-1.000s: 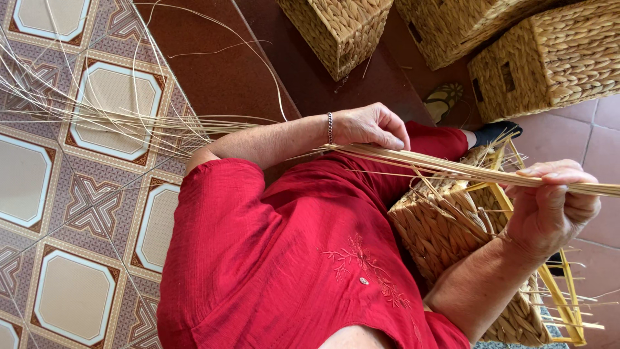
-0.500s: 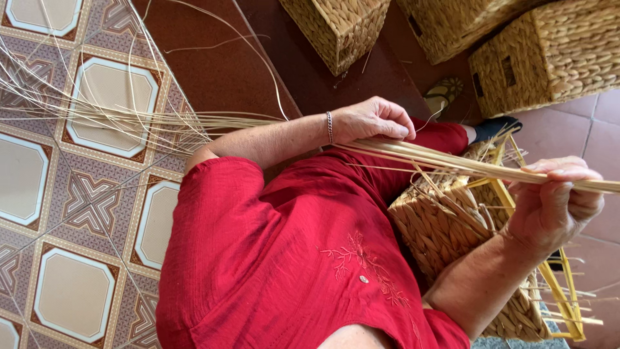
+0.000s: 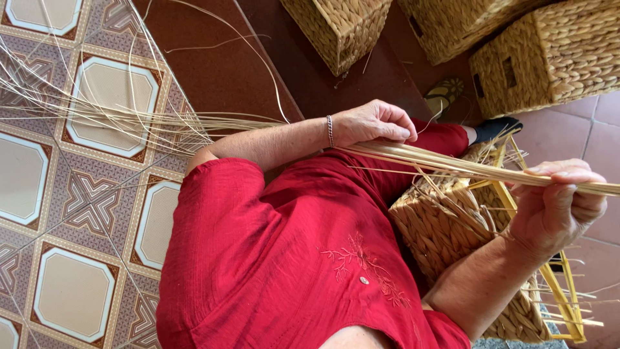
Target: The person sits on the floor weaving a water hyacinth basket. They trim protruding strands with scissors, gather and align loose weaving strands, and weave them around the basket frame, turning the basket as they work.
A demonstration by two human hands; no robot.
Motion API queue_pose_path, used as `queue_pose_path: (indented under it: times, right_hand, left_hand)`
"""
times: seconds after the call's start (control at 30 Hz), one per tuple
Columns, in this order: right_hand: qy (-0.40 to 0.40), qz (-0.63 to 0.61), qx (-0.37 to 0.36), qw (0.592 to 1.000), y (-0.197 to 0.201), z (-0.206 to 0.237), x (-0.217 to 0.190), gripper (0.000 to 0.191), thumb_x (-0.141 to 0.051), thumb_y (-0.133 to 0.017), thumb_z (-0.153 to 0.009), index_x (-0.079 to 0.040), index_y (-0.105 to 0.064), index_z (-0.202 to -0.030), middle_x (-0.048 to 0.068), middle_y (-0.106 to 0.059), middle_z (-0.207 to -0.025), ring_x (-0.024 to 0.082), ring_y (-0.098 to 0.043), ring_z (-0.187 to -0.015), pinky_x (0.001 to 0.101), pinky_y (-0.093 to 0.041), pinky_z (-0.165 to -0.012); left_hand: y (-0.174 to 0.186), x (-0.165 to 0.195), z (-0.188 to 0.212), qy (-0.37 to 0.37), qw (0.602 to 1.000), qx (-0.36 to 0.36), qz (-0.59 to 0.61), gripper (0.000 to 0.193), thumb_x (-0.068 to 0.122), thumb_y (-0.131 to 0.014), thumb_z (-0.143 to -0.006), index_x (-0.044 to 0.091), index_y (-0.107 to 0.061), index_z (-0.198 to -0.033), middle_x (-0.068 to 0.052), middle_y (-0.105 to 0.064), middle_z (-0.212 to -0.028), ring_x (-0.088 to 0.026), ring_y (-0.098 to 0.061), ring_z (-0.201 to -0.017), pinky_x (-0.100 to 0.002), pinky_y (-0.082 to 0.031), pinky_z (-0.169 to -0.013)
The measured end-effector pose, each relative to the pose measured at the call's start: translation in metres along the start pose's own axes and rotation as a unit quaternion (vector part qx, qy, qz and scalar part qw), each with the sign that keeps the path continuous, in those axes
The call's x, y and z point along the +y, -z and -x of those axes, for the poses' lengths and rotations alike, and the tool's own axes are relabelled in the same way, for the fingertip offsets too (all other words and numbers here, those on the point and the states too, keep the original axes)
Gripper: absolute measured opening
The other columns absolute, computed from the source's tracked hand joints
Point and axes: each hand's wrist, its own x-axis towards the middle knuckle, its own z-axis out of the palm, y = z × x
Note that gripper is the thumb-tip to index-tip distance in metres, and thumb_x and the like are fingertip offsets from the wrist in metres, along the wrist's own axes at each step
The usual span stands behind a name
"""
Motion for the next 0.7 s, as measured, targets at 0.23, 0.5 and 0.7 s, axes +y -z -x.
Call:
queue_pose_path:
  times: [0.23, 0.5, 0.7]
  right_hand:
    - [0.001, 0.003, -0.008, 1.000, 0.006, 0.002, 0.001, 0.021, -0.013, -0.074, -0.119, 0.001, -0.063, -0.109, 0.013, -0.059, -0.092, 0.022, -0.064, -0.075, 0.0371, -0.060, -0.068]
    - [0.001, 0.009, -0.004, 1.000, 0.007, 0.001, 0.002, 0.022, -0.012, -0.074, -0.120, 0.001, -0.063, -0.106, 0.014, -0.059, -0.093, 0.021, -0.062, -0.074, 0.0382, -0.060, -0.068]
    - [0.003, 0.047, 0.031, 0.998, 0.008, 0.001, 0.004, 0.018, -0.014, -0.073, -0.119, 0.001, -0.065, -0.113, 0.019, -0.067, -0.095, 0.023, -0.065, -0.070, 0.0339, -0.057, -0.067]
  left_hand:
    - [-0.002, -0.001, 0.002, -0.002, 1.000, -0.003, 0.017, 0.020, 0.014, -0.072, -0.098, 0.000, -0.074, -0.112, -0.003, -0.075, -0.102, -0.006, -0.067, -0.088, -0.023, -0.056, -0.082]
    - [-0.008, 0.011, 0.009, 0.002, 0.999, -0.030, -0.034, 0.025, 0.024, -0.065, -0.102, 0.004, -0.073, -0.114, 0.000, -0.076, -0.100, -0.005, -0.068, -0.089, -0.022, -0.057, -0.082]
    - [-0.021, 0.021, 0.016, 0.073, 0.977, -0.119, -0.164, 0.033, 0.035, -0.057, -0.105, 0.006, -0.070, -0.112, -0.002, -0.072, -0.086, -0.008, -0.068, -0.076, -0.027, -0.058, -0.069]
